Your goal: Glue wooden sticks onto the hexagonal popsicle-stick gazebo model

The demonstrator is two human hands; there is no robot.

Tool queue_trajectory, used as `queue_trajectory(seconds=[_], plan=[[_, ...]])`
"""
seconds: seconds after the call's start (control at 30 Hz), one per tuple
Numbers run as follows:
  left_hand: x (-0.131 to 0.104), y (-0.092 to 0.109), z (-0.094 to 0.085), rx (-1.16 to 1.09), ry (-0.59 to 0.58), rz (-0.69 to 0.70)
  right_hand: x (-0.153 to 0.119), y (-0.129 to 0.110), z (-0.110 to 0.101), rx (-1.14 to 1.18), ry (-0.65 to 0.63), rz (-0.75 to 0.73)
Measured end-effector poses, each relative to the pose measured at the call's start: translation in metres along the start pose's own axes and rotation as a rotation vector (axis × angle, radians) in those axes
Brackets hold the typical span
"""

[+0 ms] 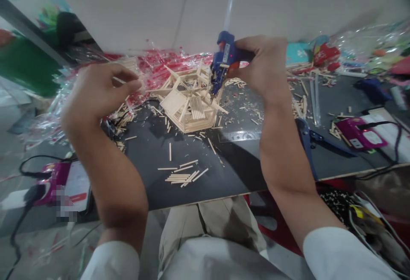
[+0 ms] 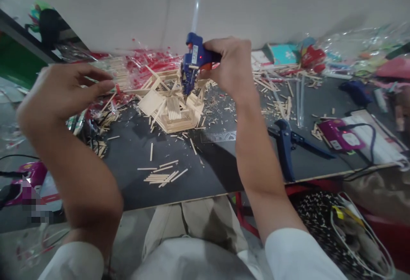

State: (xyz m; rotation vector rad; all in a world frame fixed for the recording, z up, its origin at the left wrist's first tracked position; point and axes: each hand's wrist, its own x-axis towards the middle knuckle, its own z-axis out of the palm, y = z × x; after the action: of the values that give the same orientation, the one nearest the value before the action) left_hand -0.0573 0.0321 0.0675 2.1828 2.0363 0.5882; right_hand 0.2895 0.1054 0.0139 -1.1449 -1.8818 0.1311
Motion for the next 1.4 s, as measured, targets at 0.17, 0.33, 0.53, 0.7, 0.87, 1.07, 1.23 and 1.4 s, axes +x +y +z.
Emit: queue_trajectory(seconds=[0.17, 0.33, 0.53, 0.7, 0.87, 1.07, 1.23, 1.4], plan=[[-0.001, 0.010, 0.002, -0.036, -0.042, 0.056, 0.000, -0.010, 0.011, -0.155, -0.004, -0.042], [-0.001, 0.022, 0.003, -0.025, -0.134, 0.024, -0.001, -0.013, 0.013, -0.185, 0.011, -0.076], [0.000, 0.025, 0.004, 0.006, -0.137, -0.005, 0.000, -0.014, 0.014, -0.204, 0.043, -0.077], [-0.001, 0.025, 0.002, 0.004, -0.206, 0.014, 0.000, -0.019, 0.016, -0.194, 0.017, -0.047], [0.001, 0.022, 0.004, -0.006, -0.180, -0.016, 0.000, -0.024, 0.016, -0.184, 0.017, -0.023], [0.003, 0.016, 0.004, 0.012, -0.209, 0.027, 0.001, -0.027, 0.016, -0.230, -0.008, 0.024], [0.001, 0.017, 0.004, 0.006, -0.183, 0.012, 0.001, -0.024, 0.018, -0.246, 0.003, -0.016], [0.001, 0.019, 0.004, -0.038, -0.196, -0.027, 0.000, -0.020, 0.020, -0.266, 0.051, -0.068]])
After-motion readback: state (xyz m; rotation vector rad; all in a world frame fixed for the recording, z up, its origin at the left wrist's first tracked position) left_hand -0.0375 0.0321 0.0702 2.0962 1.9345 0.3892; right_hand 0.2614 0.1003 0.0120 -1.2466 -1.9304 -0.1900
